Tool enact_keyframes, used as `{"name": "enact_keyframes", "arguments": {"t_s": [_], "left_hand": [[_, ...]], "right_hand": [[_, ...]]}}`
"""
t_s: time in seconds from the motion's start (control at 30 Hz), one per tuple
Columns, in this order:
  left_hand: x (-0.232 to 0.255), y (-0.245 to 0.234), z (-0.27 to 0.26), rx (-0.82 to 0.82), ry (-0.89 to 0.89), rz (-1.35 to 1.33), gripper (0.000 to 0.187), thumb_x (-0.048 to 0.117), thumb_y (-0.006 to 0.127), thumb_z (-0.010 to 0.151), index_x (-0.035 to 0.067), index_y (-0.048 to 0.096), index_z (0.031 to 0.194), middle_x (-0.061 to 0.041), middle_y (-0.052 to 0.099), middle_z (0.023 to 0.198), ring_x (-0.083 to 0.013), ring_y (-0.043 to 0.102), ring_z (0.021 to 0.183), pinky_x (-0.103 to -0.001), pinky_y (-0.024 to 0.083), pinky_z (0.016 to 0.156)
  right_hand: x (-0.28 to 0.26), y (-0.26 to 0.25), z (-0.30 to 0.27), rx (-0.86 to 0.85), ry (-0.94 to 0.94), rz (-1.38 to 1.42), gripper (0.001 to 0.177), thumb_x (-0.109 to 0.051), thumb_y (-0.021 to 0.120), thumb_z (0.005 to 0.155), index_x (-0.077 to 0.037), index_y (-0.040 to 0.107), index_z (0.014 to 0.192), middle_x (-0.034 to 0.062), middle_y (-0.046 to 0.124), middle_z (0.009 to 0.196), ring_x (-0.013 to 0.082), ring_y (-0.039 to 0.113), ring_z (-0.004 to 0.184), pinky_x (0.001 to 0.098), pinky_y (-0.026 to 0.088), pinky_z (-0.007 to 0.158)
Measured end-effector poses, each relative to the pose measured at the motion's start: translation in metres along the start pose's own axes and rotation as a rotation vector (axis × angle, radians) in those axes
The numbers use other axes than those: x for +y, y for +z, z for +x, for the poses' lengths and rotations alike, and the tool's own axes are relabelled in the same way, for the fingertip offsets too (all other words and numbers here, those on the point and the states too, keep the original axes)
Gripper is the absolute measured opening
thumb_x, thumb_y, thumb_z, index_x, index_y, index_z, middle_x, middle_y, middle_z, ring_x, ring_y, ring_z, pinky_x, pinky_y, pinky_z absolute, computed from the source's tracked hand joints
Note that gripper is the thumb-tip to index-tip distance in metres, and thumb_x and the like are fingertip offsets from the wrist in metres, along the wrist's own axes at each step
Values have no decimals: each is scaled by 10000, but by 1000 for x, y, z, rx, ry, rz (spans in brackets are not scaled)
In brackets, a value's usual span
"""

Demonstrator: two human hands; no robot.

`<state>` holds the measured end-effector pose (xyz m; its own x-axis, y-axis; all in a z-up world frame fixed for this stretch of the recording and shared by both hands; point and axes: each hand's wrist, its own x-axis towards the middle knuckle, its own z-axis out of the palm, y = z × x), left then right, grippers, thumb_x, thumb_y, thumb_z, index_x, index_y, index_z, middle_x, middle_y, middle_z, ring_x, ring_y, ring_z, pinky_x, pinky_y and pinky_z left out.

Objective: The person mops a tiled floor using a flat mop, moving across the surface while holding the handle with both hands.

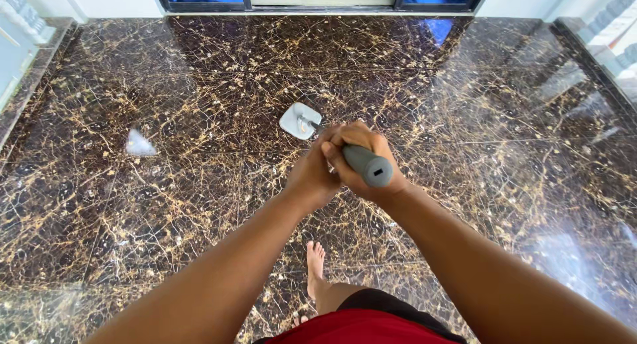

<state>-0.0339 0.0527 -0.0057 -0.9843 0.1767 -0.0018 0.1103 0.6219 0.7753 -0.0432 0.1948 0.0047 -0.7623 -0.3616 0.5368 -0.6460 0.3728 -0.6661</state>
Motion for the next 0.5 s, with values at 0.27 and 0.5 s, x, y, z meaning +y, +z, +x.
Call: {"name": "enact_keyframes", "arguments": {"t_s": [0.27,0.5], "left_hand": [[3,25,-32,309,170,-63,278,228,560,994,122,516,1247,-152,745,1052,-413,709,947,-531,557,755],[0,25,-36,148,103,54,365,220,537,982,176,493,1341,-120,737,1116,-397,713,988,-512,578,794]], "right_hand": [[-63,-19,-3,44,-70,102,140,-44,686,917,-29,597,810,86,667,831,180,661,754,328,539,677],[-43,-2,-25,127,-10,23,133,-104,716,935,-61,627,845,67,687,843,159,694,723,300,565,594]]}}
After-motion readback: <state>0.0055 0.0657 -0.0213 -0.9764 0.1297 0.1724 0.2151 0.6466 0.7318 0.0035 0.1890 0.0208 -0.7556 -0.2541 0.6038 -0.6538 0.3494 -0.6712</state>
